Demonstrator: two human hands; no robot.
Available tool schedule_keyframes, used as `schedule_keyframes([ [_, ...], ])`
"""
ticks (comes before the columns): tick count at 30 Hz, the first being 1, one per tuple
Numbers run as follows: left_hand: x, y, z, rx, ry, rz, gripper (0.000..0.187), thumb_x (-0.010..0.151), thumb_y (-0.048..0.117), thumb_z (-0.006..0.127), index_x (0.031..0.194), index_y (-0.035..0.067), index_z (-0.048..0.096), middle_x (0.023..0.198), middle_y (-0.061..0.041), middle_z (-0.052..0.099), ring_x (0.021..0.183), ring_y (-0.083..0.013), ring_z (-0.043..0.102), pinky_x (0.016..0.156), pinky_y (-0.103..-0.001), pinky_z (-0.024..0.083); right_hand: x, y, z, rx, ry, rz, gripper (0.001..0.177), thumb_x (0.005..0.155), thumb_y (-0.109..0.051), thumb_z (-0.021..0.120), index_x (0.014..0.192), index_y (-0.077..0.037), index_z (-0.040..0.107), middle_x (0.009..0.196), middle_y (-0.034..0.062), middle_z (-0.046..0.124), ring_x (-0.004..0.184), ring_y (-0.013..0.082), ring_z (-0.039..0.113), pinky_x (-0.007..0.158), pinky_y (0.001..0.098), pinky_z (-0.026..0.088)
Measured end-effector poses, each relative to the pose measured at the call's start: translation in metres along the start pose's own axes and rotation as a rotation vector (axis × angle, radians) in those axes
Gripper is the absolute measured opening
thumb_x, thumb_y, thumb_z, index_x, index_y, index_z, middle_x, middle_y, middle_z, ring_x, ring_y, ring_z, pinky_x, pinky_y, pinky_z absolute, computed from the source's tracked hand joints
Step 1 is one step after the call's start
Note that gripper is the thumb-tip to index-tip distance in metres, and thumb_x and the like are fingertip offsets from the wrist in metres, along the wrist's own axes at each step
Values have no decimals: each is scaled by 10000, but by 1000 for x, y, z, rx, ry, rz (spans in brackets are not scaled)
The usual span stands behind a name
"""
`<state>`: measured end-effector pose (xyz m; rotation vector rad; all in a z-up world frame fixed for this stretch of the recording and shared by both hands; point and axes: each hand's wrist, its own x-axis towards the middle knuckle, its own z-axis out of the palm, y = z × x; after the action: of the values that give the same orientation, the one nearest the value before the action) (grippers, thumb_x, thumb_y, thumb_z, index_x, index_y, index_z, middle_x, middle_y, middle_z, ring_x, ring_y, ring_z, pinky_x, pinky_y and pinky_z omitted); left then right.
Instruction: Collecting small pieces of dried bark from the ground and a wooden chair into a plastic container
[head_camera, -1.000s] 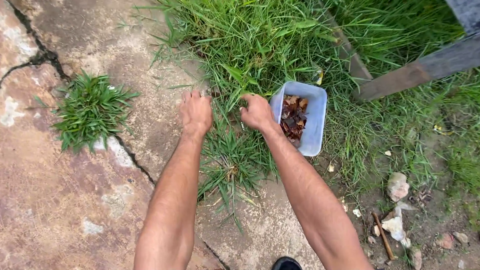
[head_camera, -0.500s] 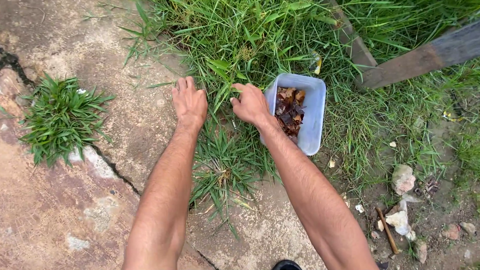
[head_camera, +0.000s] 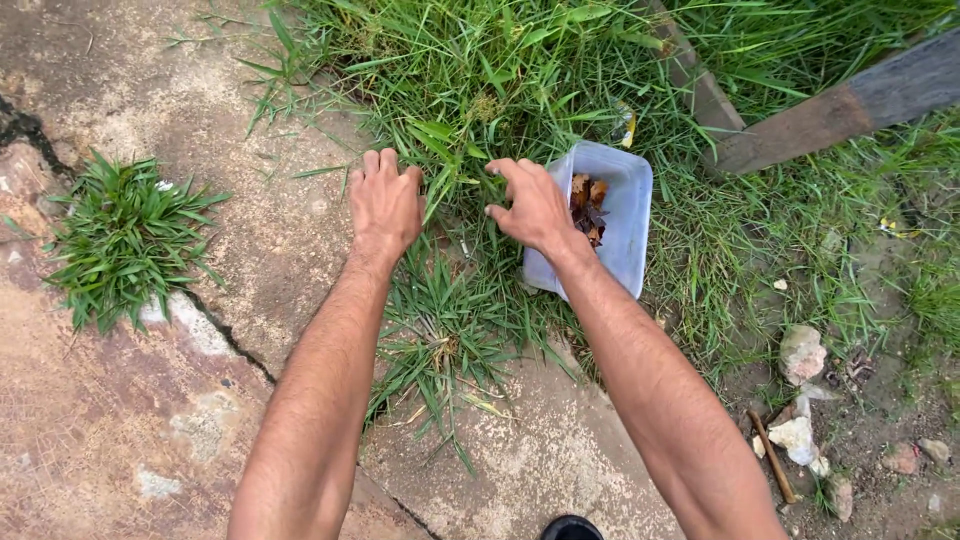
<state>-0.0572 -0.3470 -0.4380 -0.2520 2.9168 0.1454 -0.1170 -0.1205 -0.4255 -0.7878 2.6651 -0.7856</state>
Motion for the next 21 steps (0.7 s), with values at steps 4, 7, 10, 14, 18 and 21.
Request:
schedule_keyframes([
  [4, 7, 13, 1, -28, 35, 63, 199, 912, 293, 757, 1084, 194, 741, 1140, -101, 564, 1125, -245, 490, 847, -367, 477, -9, -23, -41, 141, 87, -120, 507, 765, -145, 861, 1225, -134, 648, 811, 90, 555, 880, 347, 640, 851, 502, 532],
  [7, 8, 19, 19, -31, 99, 148, 281, 885, 421, 783, 1082, 222, 761, 1084, -67, 581, 1097, -203, 511, 831, -332, 480, -20, -27, -58, -9, 273, -61, 368, 836, -112, 813, 1149, -126, 619, 998, 126, 539, 1019, 403, 630, 874, 542, 548],
  [10, 9, 26, 39, 39, 75, 178, 290, 832, 459, 759, 1006, 231, 801, 1098, -26, 634, 1120, -213, 528, 905, -356, 496, -32, -35, -71, -24, 242, 332, 545, 792, -238, 877, 1057, -80, 428, 1074, 215, 517, 1076, 491, 613, 925, 606, 540],
  [14, -3, 52, 25, -5, -76, 119, 200, 863, 435, 741, 1022, 335, 811, 1141, -5, 671, 1160, -213, 557, 917, -365, 498, -36, 9, -43, -136, -51, 614, 371, 841, -312, 759, 1040, -23, 638, 898, 192, 682, 965, 428, 726, 849, 571, 590],
  [18, -11, 66, 13, 116, -180, 109, 234, 929, 367, 677, 1101, 267, 798, 1194, 3, 713, 1161, -204, 585, 900, -343, 507, -33, 55, -10, -200, -57, 599, 243, 774, -256, 622, 928, -104, 734, 834, 167, 714, 867, 412, 754, 732, 545, 616],
  [21, -9, 71, 14, 142, -218, 168, 384, 888, 329, 717, 1272, 319, 739, 1256, -85, 670, 1246, -277, 558, 1050, -452, 490, -39, 44, -41, -253, -82, 606, 290, 820, -233, 650, 1055, -85, 736, 960, 226, 728, 975, 435, 741, 819, 527, 616],
])
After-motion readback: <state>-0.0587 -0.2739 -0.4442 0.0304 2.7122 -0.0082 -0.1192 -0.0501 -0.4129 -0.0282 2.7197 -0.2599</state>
